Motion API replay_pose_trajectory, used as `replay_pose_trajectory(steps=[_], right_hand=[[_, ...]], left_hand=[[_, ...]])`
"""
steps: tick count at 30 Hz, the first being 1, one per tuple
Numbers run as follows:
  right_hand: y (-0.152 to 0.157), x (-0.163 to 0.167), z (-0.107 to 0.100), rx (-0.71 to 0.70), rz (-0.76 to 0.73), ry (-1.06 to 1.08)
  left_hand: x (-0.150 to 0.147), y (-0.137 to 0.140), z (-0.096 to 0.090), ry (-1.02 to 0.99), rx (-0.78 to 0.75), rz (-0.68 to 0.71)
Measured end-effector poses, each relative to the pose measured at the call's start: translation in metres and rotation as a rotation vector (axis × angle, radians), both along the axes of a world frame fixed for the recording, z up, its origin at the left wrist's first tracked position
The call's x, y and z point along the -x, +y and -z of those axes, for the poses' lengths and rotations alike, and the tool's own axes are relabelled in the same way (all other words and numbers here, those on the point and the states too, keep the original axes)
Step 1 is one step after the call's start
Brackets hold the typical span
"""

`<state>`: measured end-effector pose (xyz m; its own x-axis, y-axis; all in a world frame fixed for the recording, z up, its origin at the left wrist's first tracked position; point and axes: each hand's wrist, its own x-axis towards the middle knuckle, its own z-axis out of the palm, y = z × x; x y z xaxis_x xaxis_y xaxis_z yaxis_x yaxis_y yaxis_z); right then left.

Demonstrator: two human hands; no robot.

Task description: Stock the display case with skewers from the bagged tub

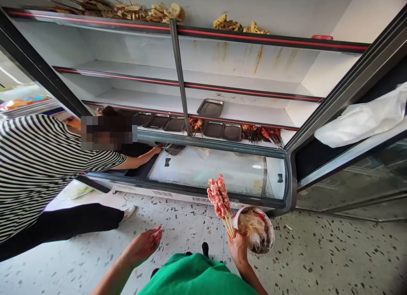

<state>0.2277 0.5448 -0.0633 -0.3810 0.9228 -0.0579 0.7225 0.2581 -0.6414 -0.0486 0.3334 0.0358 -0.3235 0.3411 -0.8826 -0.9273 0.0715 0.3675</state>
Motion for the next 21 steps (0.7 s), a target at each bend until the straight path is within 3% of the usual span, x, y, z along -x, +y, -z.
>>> replay_pose_trajectory(steps=[7,21], right_hand=[[0.004,-0.009,-0.003,0.076,0.033,0.029],[0.011,-0.019,0.009,0.047,0.045,-0.003]], left_hand=[[0.002,0.015,-0.001,0.002,0.016,0.011],[0.003,0.02,-0.001,0.001,0.023,-0.01]])
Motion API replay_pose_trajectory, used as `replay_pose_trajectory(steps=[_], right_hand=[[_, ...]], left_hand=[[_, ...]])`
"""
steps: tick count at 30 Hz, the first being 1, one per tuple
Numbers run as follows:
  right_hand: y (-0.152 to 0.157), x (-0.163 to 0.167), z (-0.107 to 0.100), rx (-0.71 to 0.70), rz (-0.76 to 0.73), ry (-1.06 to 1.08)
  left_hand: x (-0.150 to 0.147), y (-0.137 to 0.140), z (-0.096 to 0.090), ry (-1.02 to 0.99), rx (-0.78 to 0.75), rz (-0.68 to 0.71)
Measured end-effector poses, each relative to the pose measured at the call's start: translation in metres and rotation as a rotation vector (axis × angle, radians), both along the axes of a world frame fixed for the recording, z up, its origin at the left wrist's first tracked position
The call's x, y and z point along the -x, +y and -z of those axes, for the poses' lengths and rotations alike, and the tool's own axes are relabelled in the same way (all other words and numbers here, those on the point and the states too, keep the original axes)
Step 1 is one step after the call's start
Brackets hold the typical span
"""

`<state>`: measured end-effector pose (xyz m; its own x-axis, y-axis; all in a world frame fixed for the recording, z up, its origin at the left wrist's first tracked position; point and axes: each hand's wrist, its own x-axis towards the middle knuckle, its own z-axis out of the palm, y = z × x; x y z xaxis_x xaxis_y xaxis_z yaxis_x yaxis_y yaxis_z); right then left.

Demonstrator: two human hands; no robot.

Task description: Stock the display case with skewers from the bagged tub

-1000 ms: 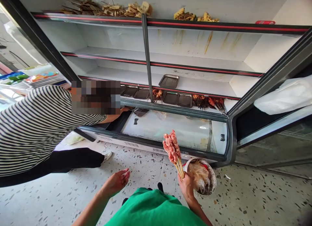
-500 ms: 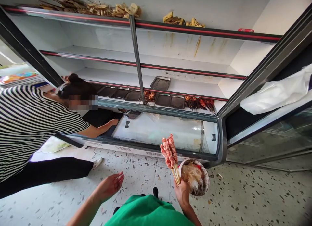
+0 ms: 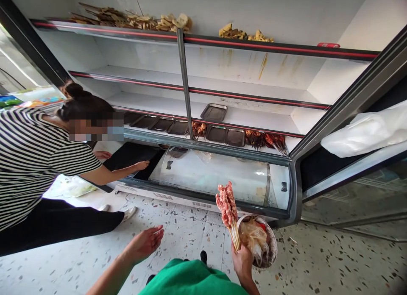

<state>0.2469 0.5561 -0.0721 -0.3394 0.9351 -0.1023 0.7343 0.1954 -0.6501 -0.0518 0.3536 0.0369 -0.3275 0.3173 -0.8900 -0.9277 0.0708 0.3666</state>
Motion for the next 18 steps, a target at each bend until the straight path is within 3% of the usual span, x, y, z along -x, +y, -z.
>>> replay_pose_trajectory(steps=[11,18], right_hand=[[0.0038,0.007,-0.0075,0.055,0.012,-0.012],[0.0017,0.0075,-0.0031,-0.002,0.001,-0.025]], left_hand=[[0.0066,0.0023,0.0028,-0.003,0.005,0.003],[0.0098,0.0067,0.0041,0.003,0.002,0.03]])
